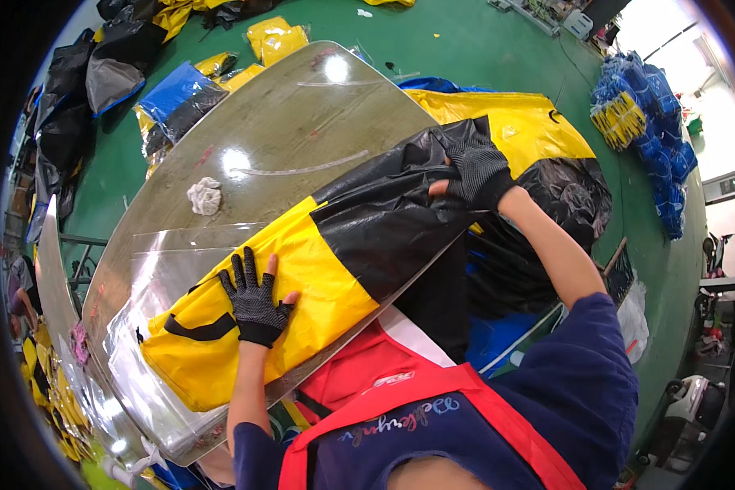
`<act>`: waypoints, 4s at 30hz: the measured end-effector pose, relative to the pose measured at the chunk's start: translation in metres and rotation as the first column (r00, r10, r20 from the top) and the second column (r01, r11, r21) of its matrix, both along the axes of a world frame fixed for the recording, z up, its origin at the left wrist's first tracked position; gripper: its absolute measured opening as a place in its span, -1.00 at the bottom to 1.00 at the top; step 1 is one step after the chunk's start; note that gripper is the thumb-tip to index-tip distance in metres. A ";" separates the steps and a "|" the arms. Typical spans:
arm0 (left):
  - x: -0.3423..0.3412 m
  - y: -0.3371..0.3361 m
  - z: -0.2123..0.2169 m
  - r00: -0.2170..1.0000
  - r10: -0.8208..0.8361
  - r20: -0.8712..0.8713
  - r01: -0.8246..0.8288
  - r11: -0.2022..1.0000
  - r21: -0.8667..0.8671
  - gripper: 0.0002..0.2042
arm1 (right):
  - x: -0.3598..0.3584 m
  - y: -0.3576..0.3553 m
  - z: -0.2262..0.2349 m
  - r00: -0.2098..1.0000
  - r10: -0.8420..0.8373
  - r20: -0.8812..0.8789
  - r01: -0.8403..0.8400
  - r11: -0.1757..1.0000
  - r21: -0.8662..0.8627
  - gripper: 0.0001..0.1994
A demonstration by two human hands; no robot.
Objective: The person repeatedly folds yellow and black pouches on a table and places them into clear plastic bags. The person handles the pouches one at a time, folds them, and inserts them into the bags.
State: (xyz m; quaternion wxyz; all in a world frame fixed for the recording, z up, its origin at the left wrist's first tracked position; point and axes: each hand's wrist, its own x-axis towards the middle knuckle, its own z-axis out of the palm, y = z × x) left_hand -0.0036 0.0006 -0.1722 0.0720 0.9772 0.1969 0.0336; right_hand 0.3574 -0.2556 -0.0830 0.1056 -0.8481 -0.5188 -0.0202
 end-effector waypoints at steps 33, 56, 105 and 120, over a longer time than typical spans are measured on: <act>-0.002 0.059 0.047 0.981 0.014 0.196 -0.049 0.983 0.175 -0.53 | -0.222 0.069 -0.051 0.963 0.261 0.071 -0.269 0.952 0.148 -0.31; -0.261 0.113 0.042 0.648 0.745 -0.160 0.007 -0.216 -0.976 -0.43 | -0.308 0.192 -0.090 0.969 0.217 -0.114 -0.223 0.974 -0.041 -0.32; 0.113 0.023 0.037 0.955 -0.272 0.117 0.069 -0.179 -0.981 -0.23 | -0.127 -0.039 -0.068 0.878 0.204 -0.434 0.105 0.802 0.589 -0.70; 0.064 0.149 -0.009 0.805 0.336 0.489 -0.333 0.938 -0.096 -0.75 | -0.094 0.018 -0.084 -0.281 0.323 -0.904 0.584 0.805 0.106 -0.54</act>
